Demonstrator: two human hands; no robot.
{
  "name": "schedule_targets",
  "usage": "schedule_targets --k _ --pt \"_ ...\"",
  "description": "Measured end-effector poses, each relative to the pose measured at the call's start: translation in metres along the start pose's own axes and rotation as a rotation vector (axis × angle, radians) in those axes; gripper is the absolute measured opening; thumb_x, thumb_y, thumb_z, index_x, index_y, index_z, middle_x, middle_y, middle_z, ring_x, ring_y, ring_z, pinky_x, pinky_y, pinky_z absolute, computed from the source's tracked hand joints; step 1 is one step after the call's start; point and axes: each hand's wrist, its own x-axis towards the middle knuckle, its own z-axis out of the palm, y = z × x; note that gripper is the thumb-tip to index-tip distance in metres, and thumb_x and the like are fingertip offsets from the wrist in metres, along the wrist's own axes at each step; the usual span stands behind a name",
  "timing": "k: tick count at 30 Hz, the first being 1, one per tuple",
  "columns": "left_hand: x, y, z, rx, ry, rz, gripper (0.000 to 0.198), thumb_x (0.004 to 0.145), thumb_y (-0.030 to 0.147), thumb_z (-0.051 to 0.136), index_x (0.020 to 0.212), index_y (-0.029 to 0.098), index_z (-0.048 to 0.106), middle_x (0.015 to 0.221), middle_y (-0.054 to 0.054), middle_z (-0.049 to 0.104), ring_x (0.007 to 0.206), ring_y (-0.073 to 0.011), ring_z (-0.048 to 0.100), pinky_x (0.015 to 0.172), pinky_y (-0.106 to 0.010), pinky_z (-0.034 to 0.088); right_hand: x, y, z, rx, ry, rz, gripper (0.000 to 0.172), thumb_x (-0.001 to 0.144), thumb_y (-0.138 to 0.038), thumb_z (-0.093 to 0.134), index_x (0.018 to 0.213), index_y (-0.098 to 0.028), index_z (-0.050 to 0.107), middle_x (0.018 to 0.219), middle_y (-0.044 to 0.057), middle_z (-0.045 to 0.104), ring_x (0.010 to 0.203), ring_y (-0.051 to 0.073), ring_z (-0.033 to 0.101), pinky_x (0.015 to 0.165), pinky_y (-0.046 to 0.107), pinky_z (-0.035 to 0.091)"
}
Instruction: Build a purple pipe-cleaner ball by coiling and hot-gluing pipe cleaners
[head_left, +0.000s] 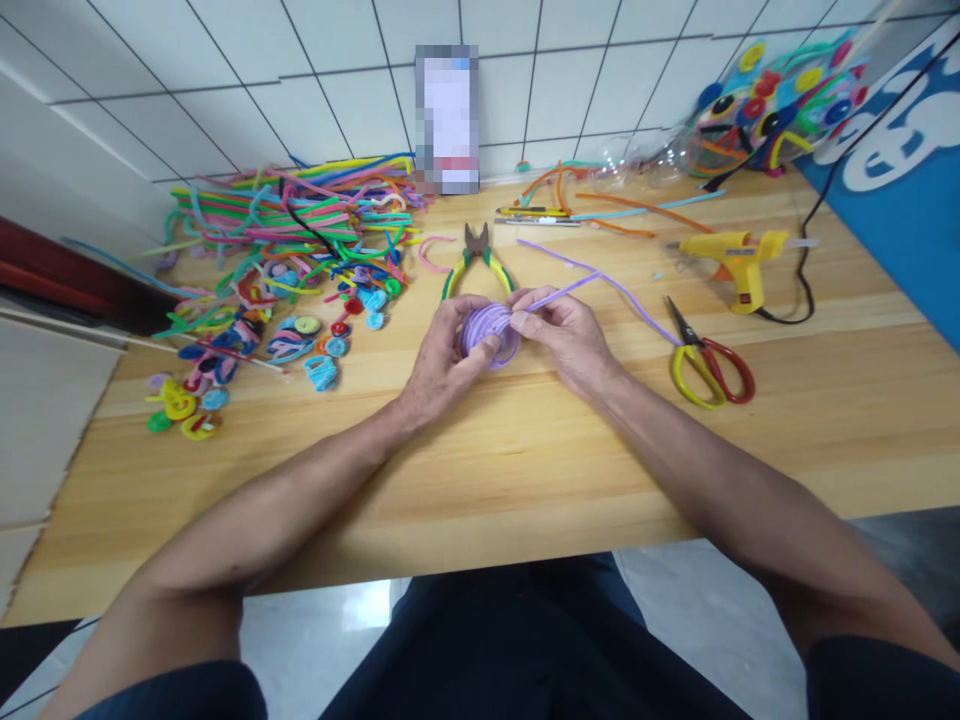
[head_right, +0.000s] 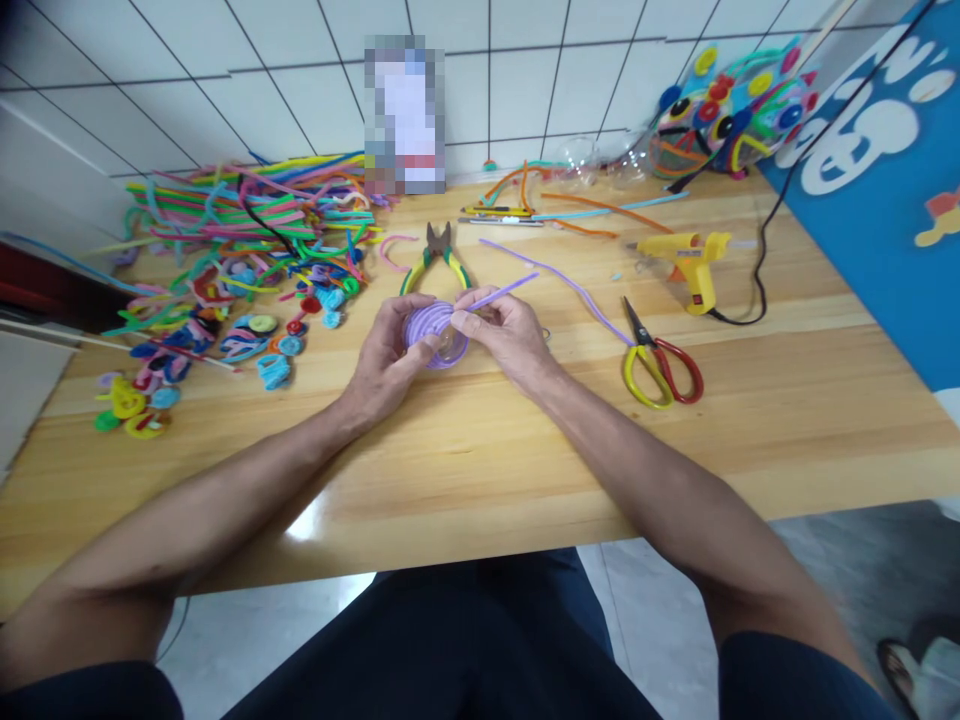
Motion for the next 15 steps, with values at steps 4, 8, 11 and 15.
schedule_targets --k 4,8,11,15 --pt "0.0002 -0.0002 0.0003 -0.029 -0.022 0.006 0.042 0.101 0.046 0.071 0.136 0.027 0.058 0.136 -0.009 0.066 0.130 -0.0259 0.065 0.116 -0.046 0.054 -0.0004 0.0002 0.0016 0.002 -0.001 -0.003 0.046 0.067 -0.061 0.099 0.082 -0.026 0.072 0.105 0.004 0.075 0.098 0.023 0.071 0.094 0.043 0.063" --pt "0.0003 0.0004 0.0007 -0.027 -0.028 0.005 0.042 0.101 0.043 0.070 0.137 0.026 0.056 0.136 -0.010 0.066 0.128 -0.0252 0.065 0.116 -0.046 0.053 -0.0007 0.0000 0.0027 0.006 0.004 -0.005 0.048 0.066 -0.062 0.100 0.081 -0.026 0.073 0.100 0.003 0.075 0.095 0.022 0.071 0.094 0.043 0.063" --pt "0.0006 0.0004 0.0012 -0.030 -0.023 -0.003 0.042 0.101 0.043 0.070 0.137 0.026 0.056 0.135 -0.009 0.066 0.128 -0.0251 0.065 0.115 -0.046 0.053 -0.0007 0.0004 0.0027 -0.002 0.004 0.001 0.048 0.065 -0.064 0.099 0.080 -0.026 0.073 0.097 0.003 0.075 0.094 0.023 0.070 0.092 0.043 0.063" --pt "0.0014 -0.0001 0.0020 -0.056 -0.010 -0.018 0.044 0.100 0.049 0.072 0.134 0.027 0.058 0.133 -0.008 0.067 0.126 -0.0246 0.066 0.112 -0.043 0.055 -0.0005 0.0016 0.0024 -0.009 0.005 0.000 0.049 0.065 -0.064 0.099 0.080 -0.026 0.072 0.095 0.003 0.074 0.093 0.023 0.071 0.092 0.043 0.062"
